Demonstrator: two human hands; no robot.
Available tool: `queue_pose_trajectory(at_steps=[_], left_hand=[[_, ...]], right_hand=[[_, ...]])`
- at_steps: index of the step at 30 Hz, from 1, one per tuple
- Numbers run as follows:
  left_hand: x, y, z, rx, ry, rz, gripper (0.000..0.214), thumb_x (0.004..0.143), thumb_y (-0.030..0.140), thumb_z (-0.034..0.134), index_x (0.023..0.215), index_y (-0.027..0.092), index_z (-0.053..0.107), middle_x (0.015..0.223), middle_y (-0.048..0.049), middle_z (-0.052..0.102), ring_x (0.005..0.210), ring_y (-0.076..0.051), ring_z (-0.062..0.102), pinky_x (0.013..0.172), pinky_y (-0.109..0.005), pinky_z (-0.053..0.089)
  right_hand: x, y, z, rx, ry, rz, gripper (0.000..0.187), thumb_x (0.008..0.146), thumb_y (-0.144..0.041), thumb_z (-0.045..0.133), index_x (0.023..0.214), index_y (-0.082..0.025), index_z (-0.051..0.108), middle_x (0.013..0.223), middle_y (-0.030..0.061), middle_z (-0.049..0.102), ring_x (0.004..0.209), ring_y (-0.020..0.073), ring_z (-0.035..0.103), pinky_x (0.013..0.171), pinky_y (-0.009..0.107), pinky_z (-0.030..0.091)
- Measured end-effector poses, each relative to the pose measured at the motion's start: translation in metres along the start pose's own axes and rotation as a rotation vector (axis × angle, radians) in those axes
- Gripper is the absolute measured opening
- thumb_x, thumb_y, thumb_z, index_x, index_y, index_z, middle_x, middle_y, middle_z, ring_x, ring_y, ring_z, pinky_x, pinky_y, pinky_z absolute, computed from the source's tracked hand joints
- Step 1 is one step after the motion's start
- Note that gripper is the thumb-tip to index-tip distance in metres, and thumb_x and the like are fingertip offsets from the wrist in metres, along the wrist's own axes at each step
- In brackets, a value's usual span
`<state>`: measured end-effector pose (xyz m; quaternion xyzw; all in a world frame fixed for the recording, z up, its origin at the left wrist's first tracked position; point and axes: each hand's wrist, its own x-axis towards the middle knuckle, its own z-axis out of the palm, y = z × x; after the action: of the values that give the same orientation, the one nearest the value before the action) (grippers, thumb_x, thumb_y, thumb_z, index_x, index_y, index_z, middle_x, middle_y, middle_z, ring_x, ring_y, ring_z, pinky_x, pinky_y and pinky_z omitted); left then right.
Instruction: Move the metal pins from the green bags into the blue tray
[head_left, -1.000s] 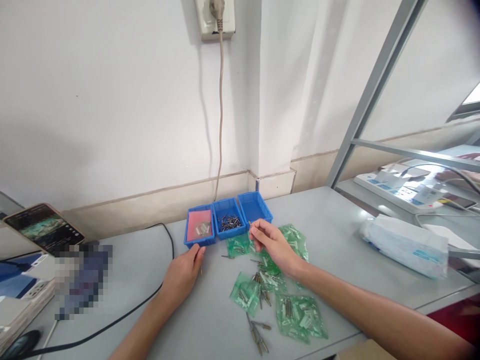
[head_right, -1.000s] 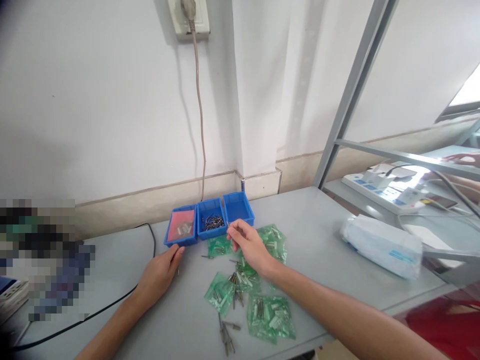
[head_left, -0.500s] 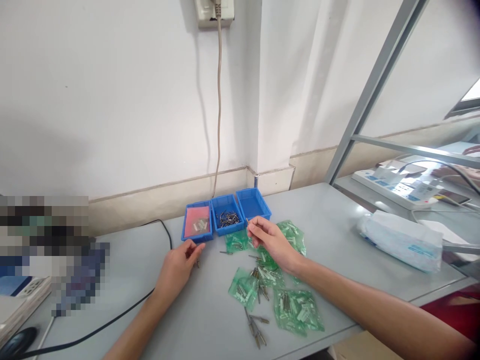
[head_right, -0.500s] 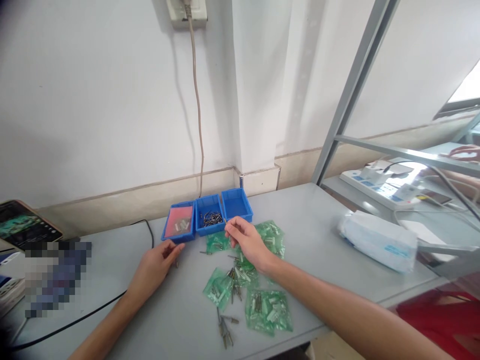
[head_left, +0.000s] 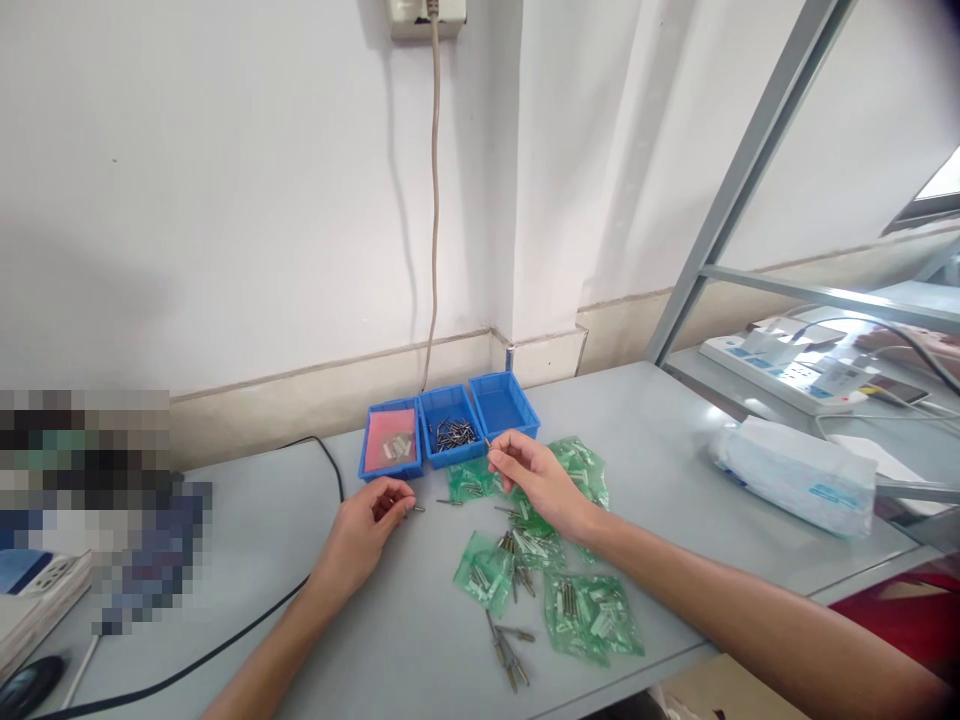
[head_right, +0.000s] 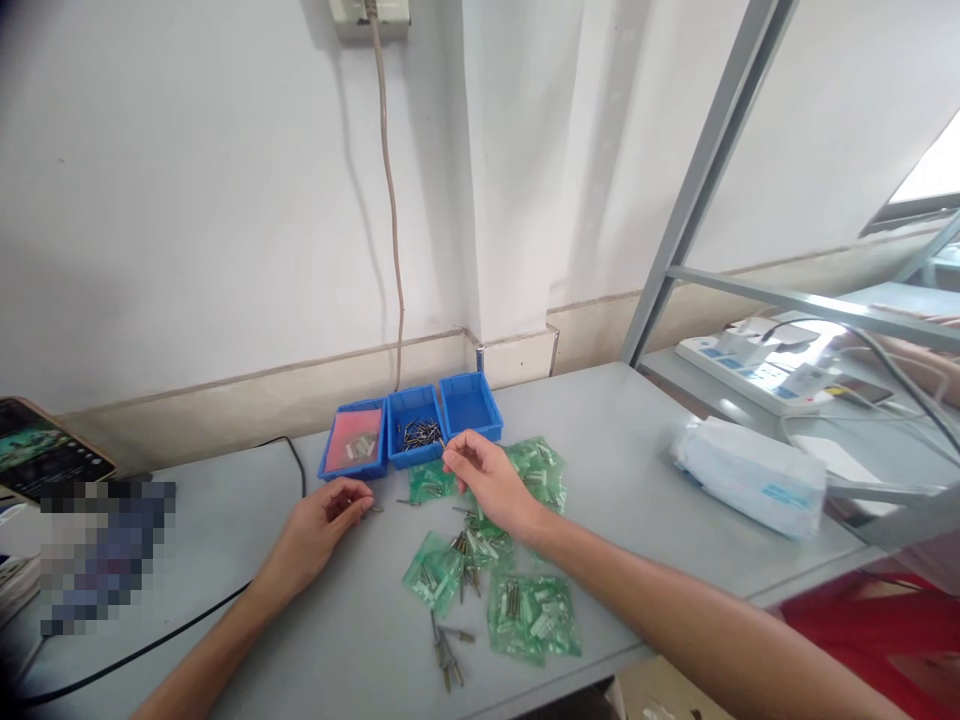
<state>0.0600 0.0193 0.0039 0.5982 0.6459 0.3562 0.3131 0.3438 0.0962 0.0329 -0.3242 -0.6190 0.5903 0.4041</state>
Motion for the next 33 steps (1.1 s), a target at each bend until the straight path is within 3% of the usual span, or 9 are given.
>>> queue_pose_trajectory(at_steps=[6,14,19,22,33], left_hand=[[-0.0018,-0.0025,0.0007,0.121,-0.043,0.147,0.026,0.101,0.048,0.058,0.103,0.025,0.07,0.098,-0.0004,0.071,0.079,-0.016,0.06,0.075,-0.029,0.047],[-0.003,0.0012,-0.0009,0.268,-0.098,0.37,0.024,0.107,0.04,0.051,0.107,0.025,0.071,0.105,-0.0029,0.07,0.09,-0.018,0.066,0.082,-0.029,0.053],[-0.0034,-0.0032,0.0011,0.324,-0.044,0.458,0.024,0.108,0.036,0.051,0.12,0.027,0.069,0.11,-0.0033,0.07,0.097,-0.018,0.068,0.088,-0.031,0.056],[-0.003,-0.0038,0.0016,0.335,-0.034,0.52,0.025,0.109,0.034,0.048,0.118,0.026,0.07,0.113,-0.0049,0.071,0.104,-0.02,0.068,0.093,-0.033,0.056],[-0.0035,-0.0061,0.002,0.357,-0.006,0.535,0.027,0.111,0.036,0.047,0.12,0.027,0.071,0.119,-0.0054,0.074,0.108,-0.02,0.07,0.098,-0.035,0.057]], right_hand=[[-0.0009,0.0056,0.0005,-0.122,-0.009,-0.145,0.025,0.102,-0.044,0.066,0.093,-0.022,0.058,0.081,-0.0028,0.051,0.071,0.0147,0.044,0.066,0.03,0.036],[-0.0029,0.0078,-0.0001,-0.161,-0.02,-0.147,0.021,0.102,-0.041,0.065,0.094,-0.022,0.059,0.086,-0.0011,0.055,0.075,0.0158,0.045,0.068,0.03,0.036],[-0.0027,0.0065,0.0002,-0.168,-0.017,-0.148,0.02,0.102,-0.04,0.066,0.094,-0.023,0.06,0.085,-0.001,0.055,0.075,0.0163,0.047,0.069,0.03,0.038],[-0.0028,0.0043,0.0005,-0.175,-0.024,-0.153,0.017,0.102,-0.039,0.065,0.098,-0.022,0.064,0.09,0.0008,0.061,0.08,0.0175,0.052,0.074,0.032,0.041],[-0.0038,0.0048,0.0013,-0.158,-0.02,-0.122,0.021,0.101,-0.044,0.066,0.098,-0.023,0.067,0.091,0.0016,0.064,0.079,0.0177,0.054,0.07,0.031,0.04]])
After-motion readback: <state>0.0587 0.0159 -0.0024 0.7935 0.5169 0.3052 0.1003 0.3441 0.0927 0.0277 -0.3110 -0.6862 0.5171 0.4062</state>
